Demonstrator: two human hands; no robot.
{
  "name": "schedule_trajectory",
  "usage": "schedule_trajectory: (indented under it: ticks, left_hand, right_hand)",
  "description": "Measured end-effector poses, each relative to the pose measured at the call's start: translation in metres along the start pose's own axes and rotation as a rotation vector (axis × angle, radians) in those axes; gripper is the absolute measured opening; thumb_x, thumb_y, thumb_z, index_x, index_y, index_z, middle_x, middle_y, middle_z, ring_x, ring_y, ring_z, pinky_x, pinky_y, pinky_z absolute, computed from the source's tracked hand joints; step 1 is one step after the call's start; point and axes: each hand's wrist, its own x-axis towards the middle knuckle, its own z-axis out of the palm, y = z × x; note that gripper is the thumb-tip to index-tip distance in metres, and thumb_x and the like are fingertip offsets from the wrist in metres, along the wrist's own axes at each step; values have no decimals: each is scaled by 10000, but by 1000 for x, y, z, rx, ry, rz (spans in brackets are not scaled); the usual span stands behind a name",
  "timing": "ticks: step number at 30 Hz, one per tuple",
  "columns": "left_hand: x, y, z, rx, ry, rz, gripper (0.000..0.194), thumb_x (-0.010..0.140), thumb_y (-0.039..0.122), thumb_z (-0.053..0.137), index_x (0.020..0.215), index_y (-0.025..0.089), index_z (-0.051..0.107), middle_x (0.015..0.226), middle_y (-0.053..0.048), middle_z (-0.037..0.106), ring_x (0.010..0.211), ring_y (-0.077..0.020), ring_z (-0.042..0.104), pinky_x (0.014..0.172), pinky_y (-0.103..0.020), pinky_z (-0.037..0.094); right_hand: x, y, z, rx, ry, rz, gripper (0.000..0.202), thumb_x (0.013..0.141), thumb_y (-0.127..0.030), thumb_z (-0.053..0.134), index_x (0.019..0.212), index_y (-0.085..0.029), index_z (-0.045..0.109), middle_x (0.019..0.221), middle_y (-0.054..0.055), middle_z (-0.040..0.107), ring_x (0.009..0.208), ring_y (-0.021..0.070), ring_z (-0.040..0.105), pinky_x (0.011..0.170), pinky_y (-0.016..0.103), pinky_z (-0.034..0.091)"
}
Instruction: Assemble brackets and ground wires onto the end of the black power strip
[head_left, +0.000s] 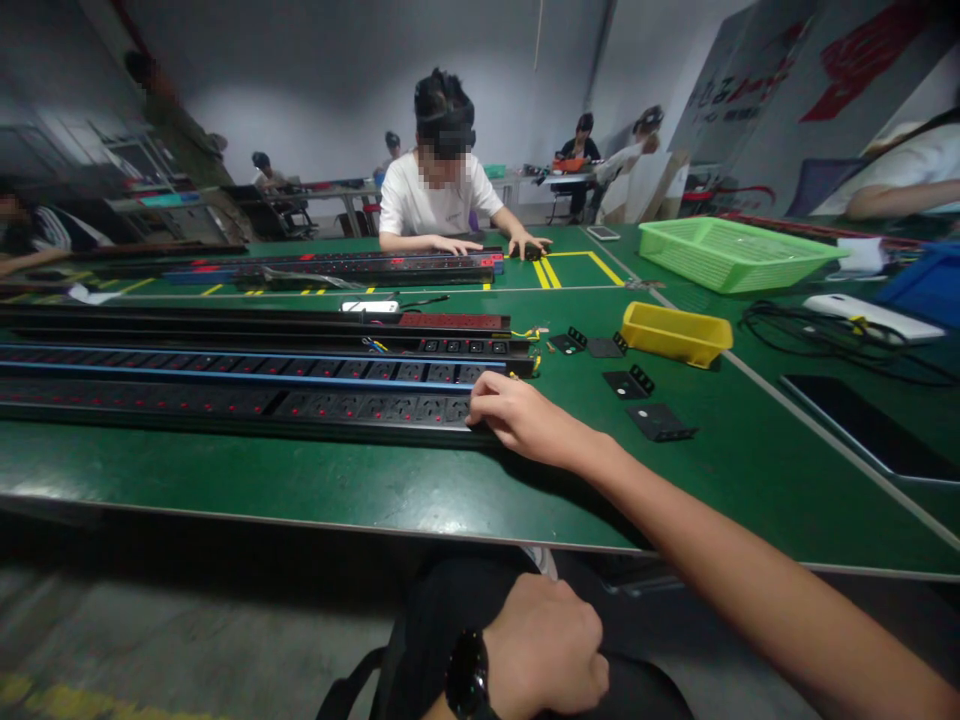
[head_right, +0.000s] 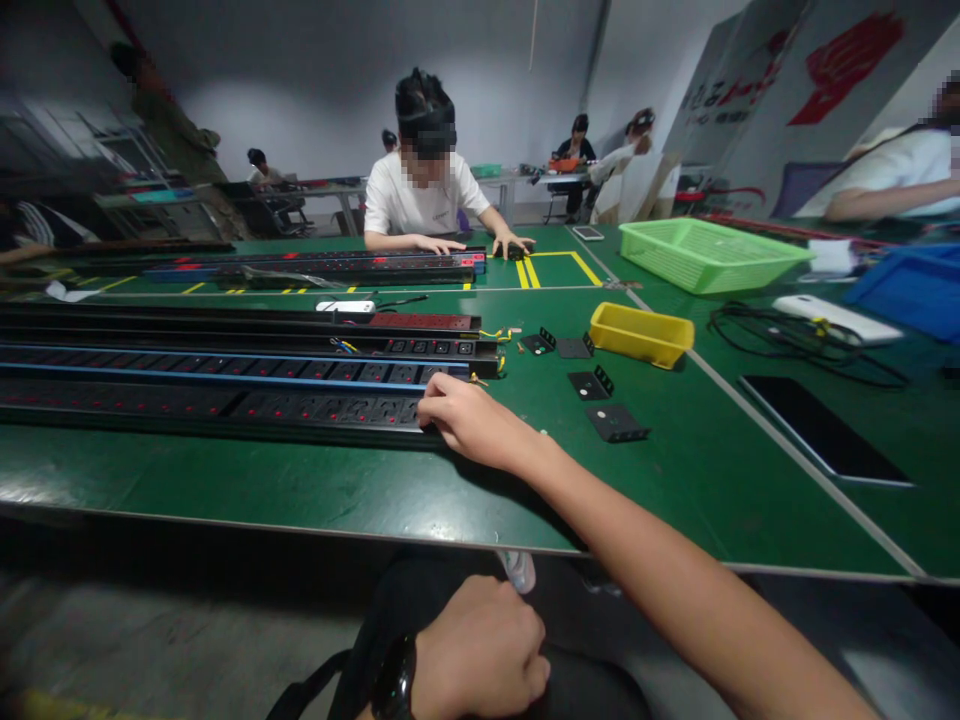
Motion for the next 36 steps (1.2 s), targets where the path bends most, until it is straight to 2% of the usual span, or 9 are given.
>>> schedule_trajectory:
  ticks: [8, 12, 17, 22, 25, 28, 32, 34, 36]
  left_hand:
    - [-1, 3, -5, 1, -47, -36, 374, 920, 357, 553, 945, 80, 803, 925, -221, 785, 902, -362, 766, 799, -444, 603]
    - [-1, 7, -11, -7, -95, -110, 379, 920, 349, 563, 991, 63, 800, 984, -235, 780, 986, -379, 751, 880, -472, 597]
    - [-5, 10, -19, -9, -116, -102, 375, 932, 347, 548, 994, 78, 803, 1017, -223, 782, 1014, -369, 747, 911, -467, 593]
    - [-5, 12, -24, 20, -97, -106, 330, 918, 334, 566, 962, 113, 807, 983, -189, 792, 982, -336, 755, 900, -429, 589]
    - [0, 16, -25, 58, -121, -112, 296, 910, 341, 600, 951, 139, 812, 915, -161, 795, 917, -309, 759, 827, -382, 587]
    - [1, 22, -31, 123, -171, -30, 209, 889, 301, 650, 855, 165, 805, 813, -131, 782, 734, -267, 740, 626, -314, 533]
    - [-16, 31, -70, 102, -110, 149, 158, 901, 318, 664, 800, 235, 751, 755, -34, 752, 646, -188, 671, 524, -269, 393]
    - [-28, 30, -105, 19, 30, 236, 187, 887, 347, 691, 749, 221, 699, 698, -1, 709, 618, -156, 614, 540, -263, 361]
    - [-33, 21, -143, -23, 178, 191, 220, 895, 332, 671, 716, 204, 662, 690, 10, 681, 598, -132, 558, 558, -259, 338]
  right_hand:
    - [1, 3, -1, 30, 69, -20, 339, 850, 32, 502, 963, -193, 729, 1041, 79, 593, 924, 186, 599, 834, 310, 506]
    - [1, 24, -17, 15, 373, 90, 413, 841, 25, 476, 1052, -205, 746, 1025, 85, 641, 967, 210, 628, 872, 346, 510]
    - [-6, 71, -34, -17, 697, 418, 308, 868, -106, 491, 960, -196, 770, 940, 82, 709, 898, 220, 657, 868, 373, 523]
    - [-6, 102, -32, 515, 901, 718, 274, 810, -268, 566, 984, -150, 741, 772, 19, 701, 646, 139, 634, 655, 265, 523]
    - [-4, 108, -30, 805, 1025, 823, 250, 701, -211, 628, 917, -128, 723, 671, -5, 675, 574, 107, 602, 596, 221, 512]
    - [-2, 109, -30, 966, 1095, 897, 215, 633, -120, 644, 837, -138, 708, 582, -19, 653, 532, 105, 587, 543, 202, 508]
    - [0, 107, -30, 1099, 1150, 924, 156, 652, -59, 624, 759, -142, 700, 604, 3, 673, 530, 93, 606, 545, 179, 520]
    - [2, 105, -29, 1126, 1170, 918, 105, 697, -86, 629, 747, -149, 697, 656, 16, 695, 572, 100, 639, 580, 184, 545]
    - [4, 103, -28, 1164, 1172, 901, 57, 739, -134, 639, 741, -158, 690, 703, 24, 707, 611, 110, 664, 602, 196, 561]
